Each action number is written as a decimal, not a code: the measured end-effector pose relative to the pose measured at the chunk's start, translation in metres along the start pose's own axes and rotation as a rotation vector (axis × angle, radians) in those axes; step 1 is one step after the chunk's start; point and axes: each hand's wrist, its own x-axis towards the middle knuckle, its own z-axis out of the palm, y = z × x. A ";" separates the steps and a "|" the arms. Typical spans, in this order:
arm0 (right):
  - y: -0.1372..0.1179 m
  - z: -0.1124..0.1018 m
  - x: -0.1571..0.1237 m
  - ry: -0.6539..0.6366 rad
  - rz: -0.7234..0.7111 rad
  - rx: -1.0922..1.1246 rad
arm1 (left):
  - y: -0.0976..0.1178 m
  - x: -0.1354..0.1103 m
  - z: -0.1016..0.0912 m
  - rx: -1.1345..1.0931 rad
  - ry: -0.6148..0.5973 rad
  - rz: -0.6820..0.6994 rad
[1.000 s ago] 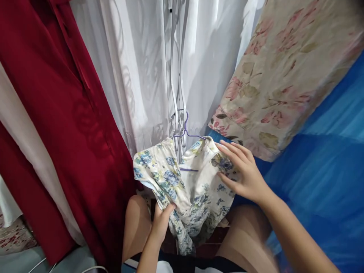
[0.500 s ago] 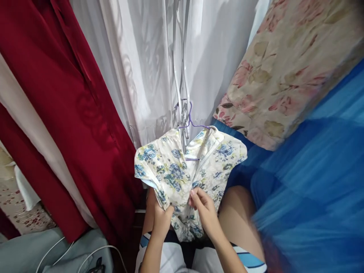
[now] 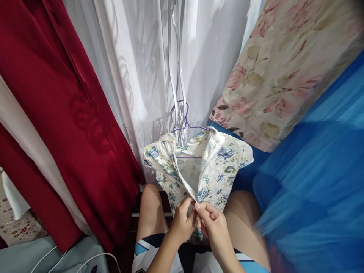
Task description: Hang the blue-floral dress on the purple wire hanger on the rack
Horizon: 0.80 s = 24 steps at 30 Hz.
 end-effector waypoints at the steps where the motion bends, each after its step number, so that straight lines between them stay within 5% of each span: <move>1: -0.002 -0.002 0.001 0.001 -0.003 -0.012 | 0.002 0.002 0.000 -0.016 -0.033 0.010; 6: -0.002 -0.009 0.003 -0.035 0.001 -0.021 | 0.008 0.003 -0.003 0.002 -0.080 0.022; 11: -0.013 -0.016 0.020 -0.072 0.096 0.130 | 0.005 0.001 -0.003 0.245 -0.094 0.020; 15: -0.072 -0.008 0.064 -0.102 0.025 0.091 | 0.011 0.000 -0.005 0.537 -0.120 -0.025; 20: -0.162 0.029 0.121 -0.155 -0.174 0.132 | 0.025 0.000 -0.006 0.780 -0.210 -0.037; 24: -0.173 0.040 0.123 -0.093 -0.234 0.135 | 0.032 0.009 -0.018 0.722 -0.285 -0.044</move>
